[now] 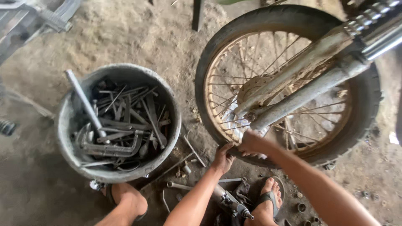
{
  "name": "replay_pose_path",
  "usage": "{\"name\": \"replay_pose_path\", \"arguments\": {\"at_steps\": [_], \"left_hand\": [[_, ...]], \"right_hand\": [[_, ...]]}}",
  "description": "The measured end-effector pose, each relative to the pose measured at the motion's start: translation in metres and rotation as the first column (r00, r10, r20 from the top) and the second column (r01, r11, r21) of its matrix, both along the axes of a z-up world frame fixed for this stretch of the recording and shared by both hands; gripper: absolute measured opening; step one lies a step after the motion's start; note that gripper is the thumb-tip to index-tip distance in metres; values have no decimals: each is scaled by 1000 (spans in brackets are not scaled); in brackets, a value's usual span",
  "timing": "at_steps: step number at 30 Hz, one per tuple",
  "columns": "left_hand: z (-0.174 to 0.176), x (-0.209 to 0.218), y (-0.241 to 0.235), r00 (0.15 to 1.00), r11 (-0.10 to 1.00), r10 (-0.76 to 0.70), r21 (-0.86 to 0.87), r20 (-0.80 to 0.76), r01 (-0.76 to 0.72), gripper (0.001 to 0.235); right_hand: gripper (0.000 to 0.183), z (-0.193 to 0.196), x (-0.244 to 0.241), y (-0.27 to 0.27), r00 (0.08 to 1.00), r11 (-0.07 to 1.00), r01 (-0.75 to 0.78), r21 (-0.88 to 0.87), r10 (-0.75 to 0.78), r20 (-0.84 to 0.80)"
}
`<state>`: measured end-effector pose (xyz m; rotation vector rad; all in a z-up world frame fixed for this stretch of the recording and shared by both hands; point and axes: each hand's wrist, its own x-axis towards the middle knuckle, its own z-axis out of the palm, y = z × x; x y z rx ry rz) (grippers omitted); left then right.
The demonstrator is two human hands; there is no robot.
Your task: The person sits on the ground and uses both hands to fit a motorcycle tire onto the front wheel rim. They repeatedly press and pull the tire bead to seat it around the rim, working their way around the circumference of the wheel.
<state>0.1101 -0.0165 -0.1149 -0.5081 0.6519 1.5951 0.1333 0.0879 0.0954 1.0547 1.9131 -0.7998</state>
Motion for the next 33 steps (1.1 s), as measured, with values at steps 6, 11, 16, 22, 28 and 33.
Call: {"name": "replay_pose_path", "arguments": {"at_steps": [6, 11, 16, 22, 28, 33], "left_hand": [[77, -35, -6, 999, 997, -50, 57, -6, 51, 12], [42, -32, 7, 1000, 999, 17, 36, 19, -17, 15], [-62, -31, -13, 27, 930, -273, -256, -962, 265, 45], [47, -61, 4, 932, 974, -59, 186, -358, 133, 10], [118, -101, 7, 960, 963, -70, 232, -273, 136, 32], [94, -128, 28, 799, 976, -156, -215, -581, 34, 68]], "right_hand": [[20, 1, 9, -108, 932, 897, 347, 273, -296, -212], [19, -52, 35, -106, 946, 908, 159, 388, -28, -322], [51, -30, 31, -92, 978, 934, -167, 317, 198, -66], [43, -20, 18, -85, 984, 920, -159, 357, 176, -14], [16, 21, 10, -83, 865, 785, -453, 422, 503, -8], [17, 36, 19, -59, 576, 370, -721, 586, 790, 209]]}}
